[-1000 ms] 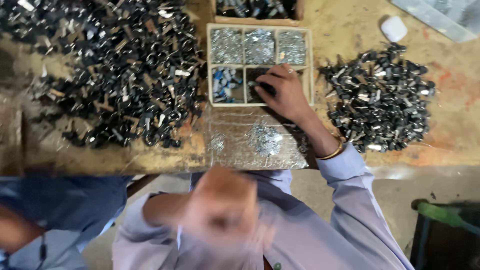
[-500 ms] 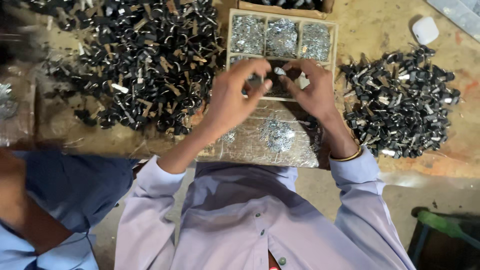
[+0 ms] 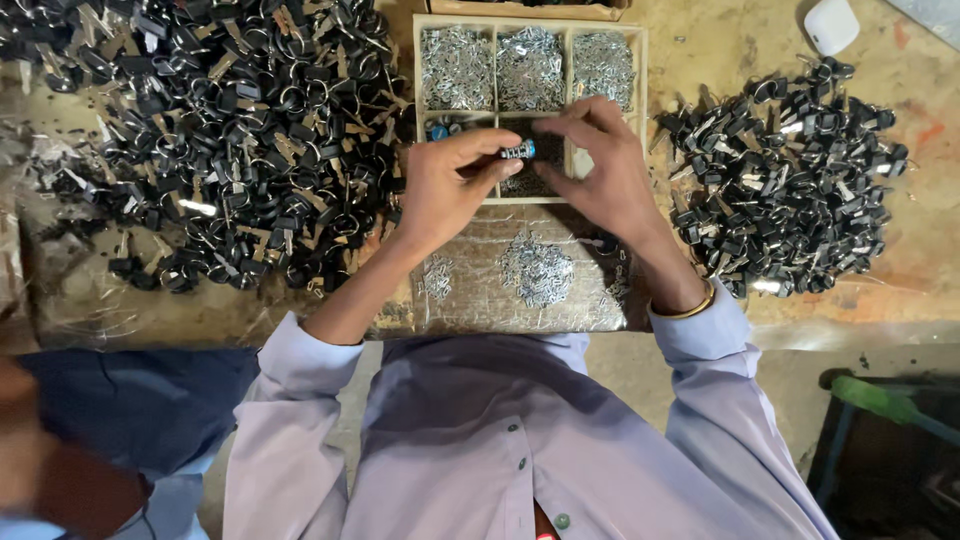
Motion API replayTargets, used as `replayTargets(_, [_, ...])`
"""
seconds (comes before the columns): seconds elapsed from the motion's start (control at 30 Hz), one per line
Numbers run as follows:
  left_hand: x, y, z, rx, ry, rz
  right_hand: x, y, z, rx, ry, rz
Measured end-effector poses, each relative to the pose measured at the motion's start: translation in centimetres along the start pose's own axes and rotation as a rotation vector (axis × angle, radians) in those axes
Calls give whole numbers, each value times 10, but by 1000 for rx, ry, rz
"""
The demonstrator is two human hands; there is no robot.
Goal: The person sits at a workbench with large piles of black key fobs on both sides and a compartment tray of small metal rings and parts. They hold a key fob in one hand, thread small metal rings and connectors onto it by hand, and place finished keychains into the compartment tray, repeating the assembly cycle.
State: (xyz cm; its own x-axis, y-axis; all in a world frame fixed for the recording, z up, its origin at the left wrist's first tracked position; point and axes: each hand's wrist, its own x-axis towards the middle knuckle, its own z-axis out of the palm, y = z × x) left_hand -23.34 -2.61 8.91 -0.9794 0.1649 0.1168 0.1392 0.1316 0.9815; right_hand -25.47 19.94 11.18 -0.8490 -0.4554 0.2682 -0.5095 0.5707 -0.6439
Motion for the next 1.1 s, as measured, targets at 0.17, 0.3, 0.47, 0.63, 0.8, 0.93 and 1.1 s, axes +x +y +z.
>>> replayTargets(0.17, [3,-7,-5,-27,4,12,6,10,14,-243,-72,-12])
replayTargets(0.3, [4,-8,-6,-52,-2,2,7,17,13,-152,2,23])
replayTargets(0.47, [5,-6,-7,-41,-29,-7,7,28,13,51,123,32])
replayTargets(0.63, [5,-9,-4,-95,-33,-36,5,25,25,720,64,149])
replayTargets(0.8, [5,-16,-1,-104,-18,-59,5,18,25,736,-15,161])
replayTargets(0.93, [4,-19,-2,-103,-21,-51,6,13,26,678,-16,148])
replayTargets(1.1, [4,-19,-5,-82,-15,-38,8,13,26,640,-43,113])
